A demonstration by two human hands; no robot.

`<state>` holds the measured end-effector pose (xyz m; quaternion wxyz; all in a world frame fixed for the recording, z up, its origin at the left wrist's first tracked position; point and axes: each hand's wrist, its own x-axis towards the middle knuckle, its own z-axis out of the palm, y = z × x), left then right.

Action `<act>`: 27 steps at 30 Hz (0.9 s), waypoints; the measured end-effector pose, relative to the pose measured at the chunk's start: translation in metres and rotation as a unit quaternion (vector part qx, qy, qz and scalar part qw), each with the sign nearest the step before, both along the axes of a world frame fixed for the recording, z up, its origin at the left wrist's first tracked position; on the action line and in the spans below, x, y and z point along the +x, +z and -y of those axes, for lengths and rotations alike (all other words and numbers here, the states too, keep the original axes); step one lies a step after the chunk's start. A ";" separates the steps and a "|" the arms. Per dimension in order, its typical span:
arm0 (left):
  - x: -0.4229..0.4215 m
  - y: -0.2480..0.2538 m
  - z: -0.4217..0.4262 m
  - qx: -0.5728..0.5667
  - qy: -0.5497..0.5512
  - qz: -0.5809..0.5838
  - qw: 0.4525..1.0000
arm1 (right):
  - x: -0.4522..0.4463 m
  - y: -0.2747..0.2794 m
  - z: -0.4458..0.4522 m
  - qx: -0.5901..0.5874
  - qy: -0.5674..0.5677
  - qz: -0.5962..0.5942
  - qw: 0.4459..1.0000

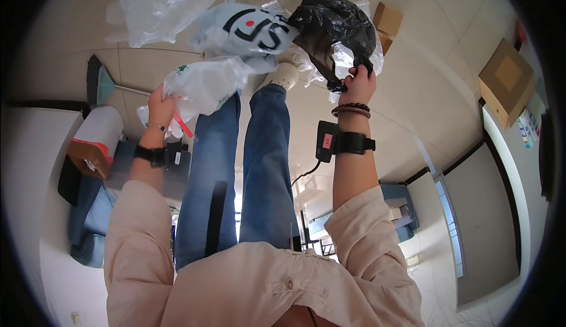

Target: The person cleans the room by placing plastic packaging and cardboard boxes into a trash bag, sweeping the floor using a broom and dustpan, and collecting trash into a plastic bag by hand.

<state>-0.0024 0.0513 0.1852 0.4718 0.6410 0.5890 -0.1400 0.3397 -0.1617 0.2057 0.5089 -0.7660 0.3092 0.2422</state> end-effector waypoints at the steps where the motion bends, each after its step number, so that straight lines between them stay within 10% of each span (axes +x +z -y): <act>1: 0.002 0.014 -0.004 -0.051 -0.013 0.042 0.998 | -0.001 -0.004 0.000 -0.047 0.121 0.051 0.990; 3: 0.015 0.042 0.000 -0.038 0.006 0.102 0.994 | -0.003 -0.023 0.009 -0.103 0.334 0.153 0.924; 8: 0.060 0.076 0.007 -0.053 -0.024 0.117 0.991 | -0.022 0.022 -0.021 -0.060 0.350 0.020 0.935; 16: 0.196 0.052 0.050 -0.105 -0.462 0.015 0.881 | -0.039 0.078 -0.019 -0.056 0.490 0.000 0.870; 27: 0.233 -0.001 0.030 -0.064 -0.335 -0.007 0.940 | -0.027 0.113 0.025 -0.140 0.526 0.116 0.831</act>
